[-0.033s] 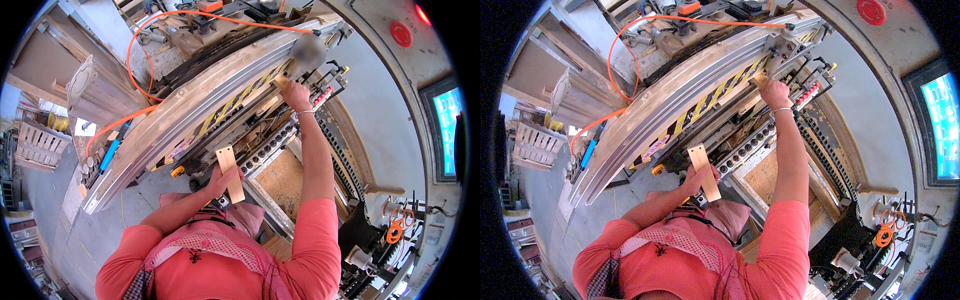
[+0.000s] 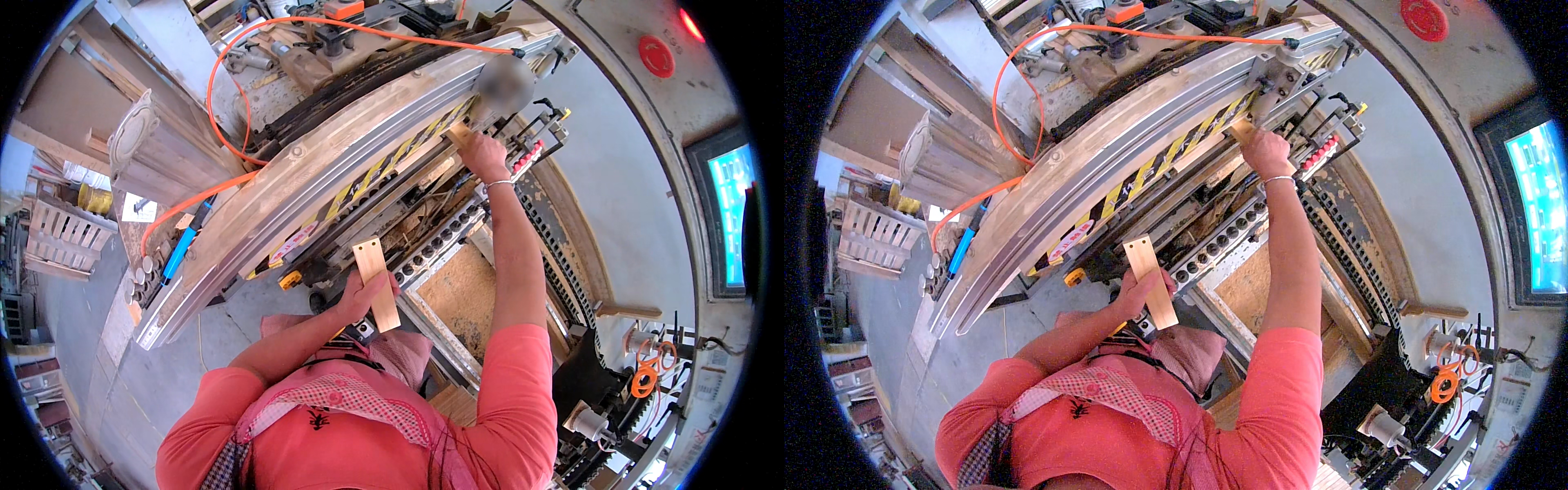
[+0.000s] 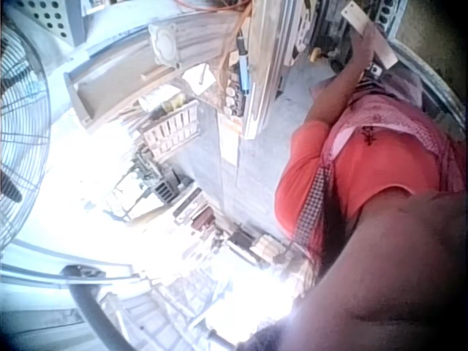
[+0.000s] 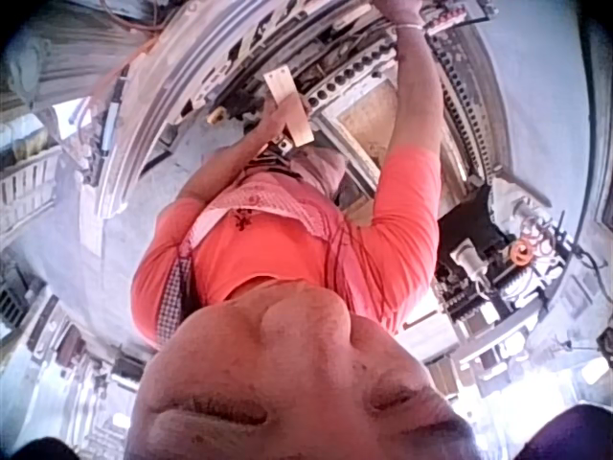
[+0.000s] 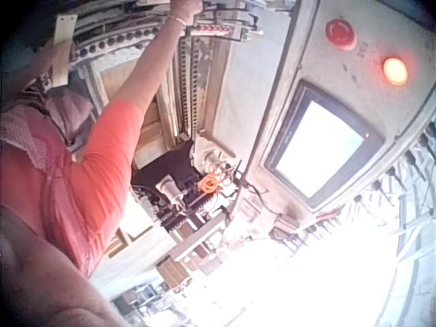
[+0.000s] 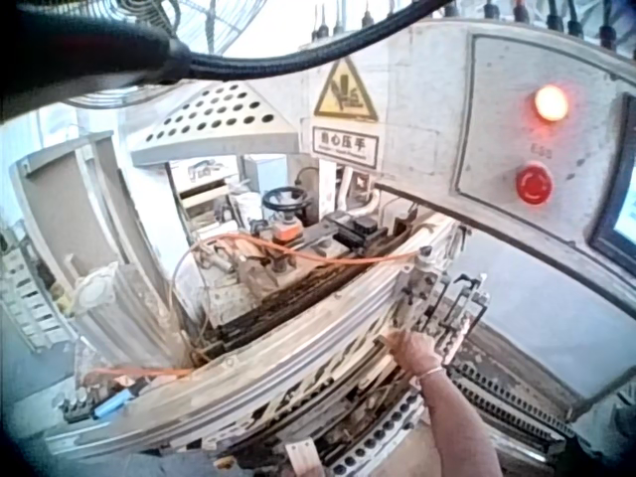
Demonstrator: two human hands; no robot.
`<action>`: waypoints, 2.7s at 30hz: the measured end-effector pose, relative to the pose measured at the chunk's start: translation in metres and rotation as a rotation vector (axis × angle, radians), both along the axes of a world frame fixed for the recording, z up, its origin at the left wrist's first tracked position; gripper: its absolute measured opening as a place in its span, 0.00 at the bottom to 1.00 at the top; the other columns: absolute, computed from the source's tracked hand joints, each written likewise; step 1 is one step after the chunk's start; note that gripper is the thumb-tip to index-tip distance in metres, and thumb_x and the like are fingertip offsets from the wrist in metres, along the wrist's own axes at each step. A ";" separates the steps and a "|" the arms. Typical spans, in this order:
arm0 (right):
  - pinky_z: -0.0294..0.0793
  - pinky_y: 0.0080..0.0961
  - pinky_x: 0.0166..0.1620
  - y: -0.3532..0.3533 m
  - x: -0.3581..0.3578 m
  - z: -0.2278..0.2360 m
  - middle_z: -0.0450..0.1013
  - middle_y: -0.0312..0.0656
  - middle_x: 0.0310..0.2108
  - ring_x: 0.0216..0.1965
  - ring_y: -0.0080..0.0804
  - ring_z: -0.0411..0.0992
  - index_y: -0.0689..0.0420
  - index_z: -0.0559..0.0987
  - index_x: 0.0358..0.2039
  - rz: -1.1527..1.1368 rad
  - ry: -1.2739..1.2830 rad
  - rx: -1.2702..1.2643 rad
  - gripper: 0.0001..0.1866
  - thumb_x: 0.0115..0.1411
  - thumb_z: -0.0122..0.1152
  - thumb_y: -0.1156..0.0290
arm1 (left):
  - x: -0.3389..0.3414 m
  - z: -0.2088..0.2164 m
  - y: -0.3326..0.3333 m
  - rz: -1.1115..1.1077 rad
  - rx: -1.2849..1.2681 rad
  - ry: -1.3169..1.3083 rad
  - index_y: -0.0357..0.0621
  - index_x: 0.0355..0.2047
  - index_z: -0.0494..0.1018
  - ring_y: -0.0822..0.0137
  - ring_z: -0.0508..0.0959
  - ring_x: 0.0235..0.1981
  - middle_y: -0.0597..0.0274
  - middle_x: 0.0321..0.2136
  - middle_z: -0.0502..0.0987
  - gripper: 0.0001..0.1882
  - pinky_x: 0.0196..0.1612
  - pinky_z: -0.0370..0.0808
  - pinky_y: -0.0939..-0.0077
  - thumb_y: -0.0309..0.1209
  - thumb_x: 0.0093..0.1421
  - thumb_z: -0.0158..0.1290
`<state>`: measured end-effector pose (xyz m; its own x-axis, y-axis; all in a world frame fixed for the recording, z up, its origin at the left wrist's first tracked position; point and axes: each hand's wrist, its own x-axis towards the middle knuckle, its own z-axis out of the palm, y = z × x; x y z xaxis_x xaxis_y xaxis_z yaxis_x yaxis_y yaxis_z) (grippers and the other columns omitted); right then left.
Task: The person operates a woodworking machine to process small wooden blocks. They pick up blocks from a stack, feed them into the machine, and then place the processed blocks onto a workbench. The person repeats this cycle multiple times, handling the blocks by hand.
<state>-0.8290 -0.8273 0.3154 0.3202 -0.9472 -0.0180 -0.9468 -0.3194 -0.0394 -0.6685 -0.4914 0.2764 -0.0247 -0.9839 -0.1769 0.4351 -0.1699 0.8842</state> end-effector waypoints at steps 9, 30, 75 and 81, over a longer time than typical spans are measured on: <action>0.74 0.39 0.40 0.016 0.005 -0.003 0.75 0.51 0.33 0.36 0.47 0.74 0.61 0.73 0.35 0.005 -0.006 0.007 0.22 0.48 0.60 0.54 | 0.000 -0.004 0.000 -0.018 -0.016 0.006 0.37 0.29 0.71 0.73 0.74 0.26 0.62 0.24 0.74 0.17 0.30 0.72 0.78 0.40 0.63 0.43; 0.74 0.36 0.40 0.012 0.013 0.003 0.75 0.50 0.32 0.36 0.46 0.75 0.61 0.78 0.31 -0.020 -0.051 0.069 0.17 0.44 0.58 0.61 | 0.001 -0.008 -0.002 -0.077 -0.032 -0.048 0.38 0.31 0.70 0.69 0.75 0.26 0.58 0.26 0.74 0.17 0.32 0.74 0.73 0.41 0.63 0.41; 0.70 0.37 0.45 0.057 0.019 0.013 0.71 0.52 0.41 0.42 0.45 0.70 0.60 0.72 0.45 0.087 -0.102 -0.313 0.27 0.49 0.62 0.56 | 0.104 0.047 0.195 0.496 0.355 0.411 0.36 0.49 0.63 0.59 0.73 0.44 0.54 0.40 0.71 0.19 0.47 0.72 0.62 0.33 0.59 0.48; 0.69 0.35 0.44 0.150 0.024 0.015 0.72 0.49 0.39 0.39 0.39 0.71 0.64 0.72 0.44 0.022 -0.488 -0.353 0.25 0.50 0.63 0.60 | 0.225 -0.012 0.321 0.843 0.472 0.142 0.38 0.47 0.64 0.65 0.74 0.38 0.59 0.38 0.72 0.17 0.38 0.73 0.72 0.25 0.57 0.49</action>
